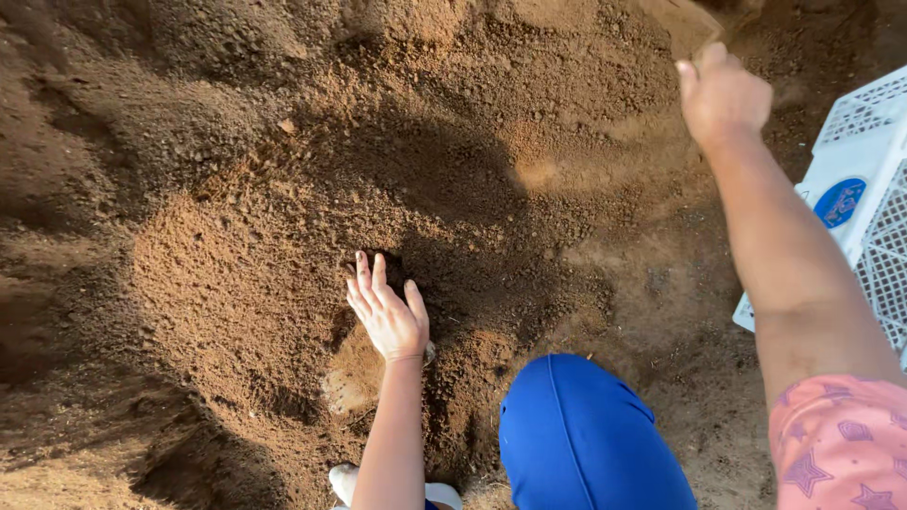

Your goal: The person scoops soil with a trowel, levels the pile, then opens a black plastic nursery bag and fills it with soil. They add seeds from a small cup into the bag and continue filling it with soil.

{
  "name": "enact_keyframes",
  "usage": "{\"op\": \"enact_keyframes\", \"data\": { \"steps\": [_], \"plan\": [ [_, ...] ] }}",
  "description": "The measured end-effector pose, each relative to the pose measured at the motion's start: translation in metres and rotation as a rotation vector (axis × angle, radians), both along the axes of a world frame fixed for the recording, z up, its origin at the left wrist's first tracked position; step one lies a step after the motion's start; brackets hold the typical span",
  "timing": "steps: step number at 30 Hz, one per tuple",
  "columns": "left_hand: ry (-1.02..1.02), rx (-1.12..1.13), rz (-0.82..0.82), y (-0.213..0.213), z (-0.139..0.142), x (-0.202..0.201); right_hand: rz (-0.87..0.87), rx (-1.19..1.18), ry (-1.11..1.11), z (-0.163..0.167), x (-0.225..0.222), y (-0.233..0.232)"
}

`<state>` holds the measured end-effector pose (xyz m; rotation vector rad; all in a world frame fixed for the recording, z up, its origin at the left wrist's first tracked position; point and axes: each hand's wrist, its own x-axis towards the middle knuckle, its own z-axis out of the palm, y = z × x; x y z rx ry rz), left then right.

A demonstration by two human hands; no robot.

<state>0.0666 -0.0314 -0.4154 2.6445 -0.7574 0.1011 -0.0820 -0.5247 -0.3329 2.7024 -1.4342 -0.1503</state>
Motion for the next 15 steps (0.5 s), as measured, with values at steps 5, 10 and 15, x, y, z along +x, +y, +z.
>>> {"op": "enact_keyframes", "data": {
  "steps": [5,10,15],
  "plan": [
    [0.022,-0.018,-0.003,0.0,-0.003,0.0,-0.127,0.246,0.115,-0.059,-0.014,-0.016],
    [0.044,0.022,0.023,-0.003,-0.003,-0.002,-0.329,0.435,-0.301,-0.092,0.02,0.028],
    [0.061,0.031,0.024,-0.007,0.002,-0.005,-0.347,0.505,-0.553,-0.091,0.051,0.061]
  ]
}}
